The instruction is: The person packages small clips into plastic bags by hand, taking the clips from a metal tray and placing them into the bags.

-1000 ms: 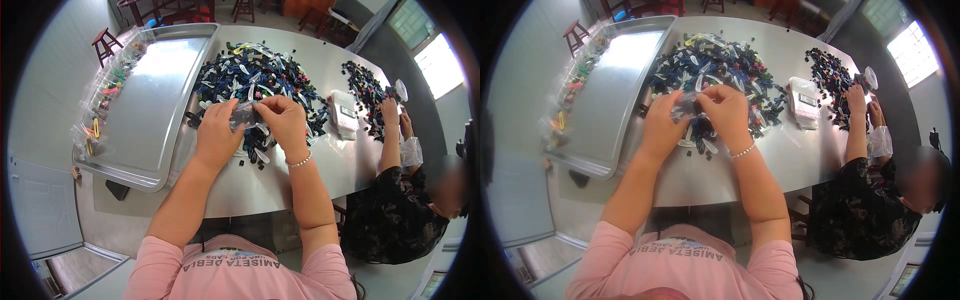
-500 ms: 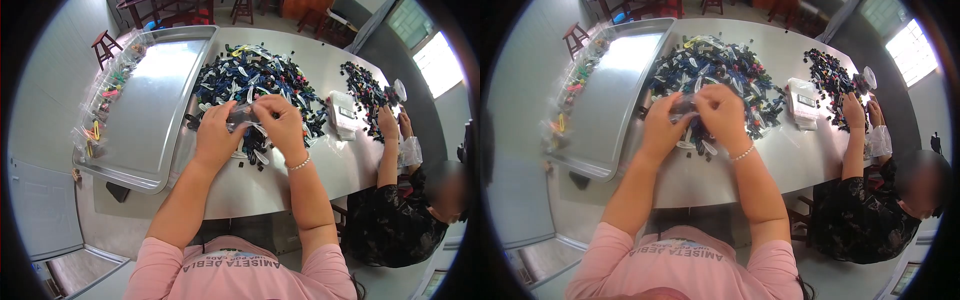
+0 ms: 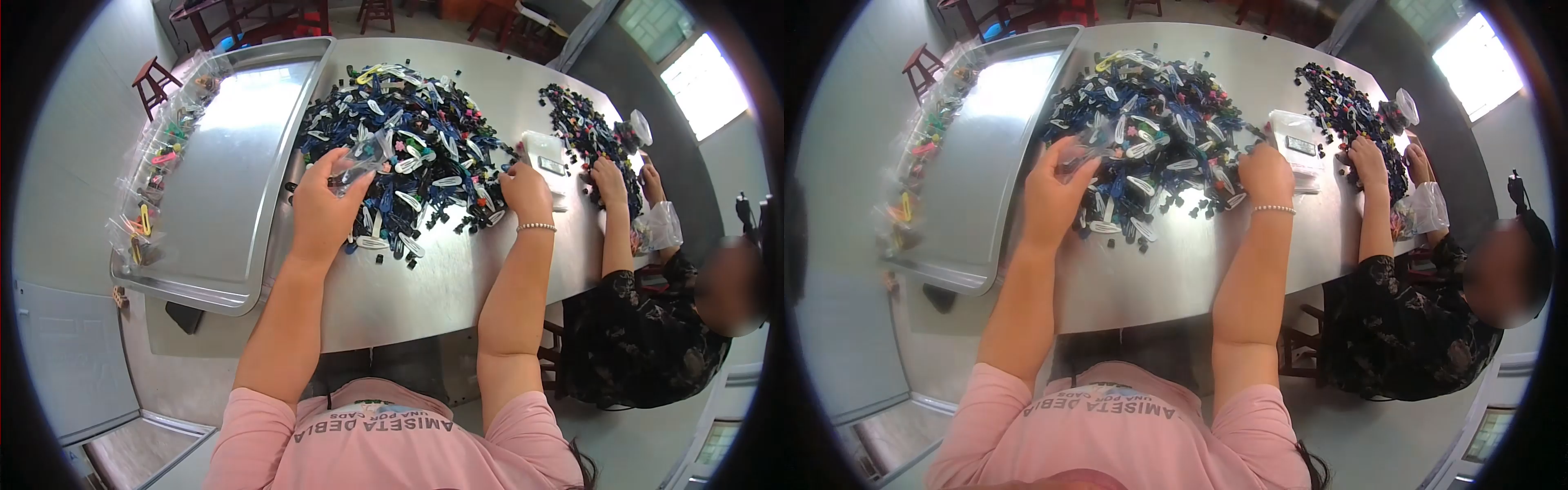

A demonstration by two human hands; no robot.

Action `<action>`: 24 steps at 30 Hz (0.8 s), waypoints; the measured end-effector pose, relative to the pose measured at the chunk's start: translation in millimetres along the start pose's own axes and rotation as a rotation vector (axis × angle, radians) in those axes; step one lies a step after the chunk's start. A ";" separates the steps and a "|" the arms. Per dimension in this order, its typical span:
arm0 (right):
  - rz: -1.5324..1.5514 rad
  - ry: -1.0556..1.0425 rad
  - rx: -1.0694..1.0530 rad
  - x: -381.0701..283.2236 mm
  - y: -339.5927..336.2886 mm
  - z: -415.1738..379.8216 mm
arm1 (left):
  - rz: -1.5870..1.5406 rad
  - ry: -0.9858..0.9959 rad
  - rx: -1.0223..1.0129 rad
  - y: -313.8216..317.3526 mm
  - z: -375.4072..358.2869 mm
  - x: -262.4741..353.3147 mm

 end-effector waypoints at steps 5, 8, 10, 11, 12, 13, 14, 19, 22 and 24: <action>0.119 -0.220 -0.091 -15.2 21.3 2.5 | 0.023 0.048 0.010 0.2 -0.1 0.6; 0.508 -0.175 -0.355 -34.0 23.1 -13.2 | 0.035 0.045 0.017 -0.1 0.0 0.1; 0.623 -0.185 -0.411 -39.6 31.4 -14.0 | 0.036 0.038 0.019 -0.4 -0.2 0.2; 0.740 -0.191 -0.464 -42.4 35.6 -15.0 | 0.031 0.028 0.014 -0.4 -0.1 1.1; 0.805 -0.182 -0.458 -47.0 27.4 -20.5 | 0.026 0.018 0.009 0.1 0.2 1.8; 0.805 -0.183 -0.458 -51.1 18.4 -24.0 | 0.027 0.019 0.009 0.7 0.3 2.0; 0.944 -0.100 -0.530 -53.2 12.1 -26.6 | 0.045 0.028 0.003 1.3 0.0 2.4; 1.346 0.148 -0.778 -57.6 6.8 -29.7 | 0.134 0.181 -0.020 6.3 -3.3 6.3; 1.491 0.080 -0.912 -61.4 10.8 -30.5 | 0.223 0.276 -0.054 7.1 -6.0 13.9; 1.532 0.077 -0.937 -66.0 12.3 -33.8 | 0.203 0.278 -0.072 7.7 -6.4 11.9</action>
Point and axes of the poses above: each hand's wrist, its own z-axis towards the middle knuckle, its own y-axis out of the palm, x = y × z, the point moved 4 cm from there along z, towards the middle knuckle, and after that the axes turned 11 degrees about y, right-handed, at the moved point
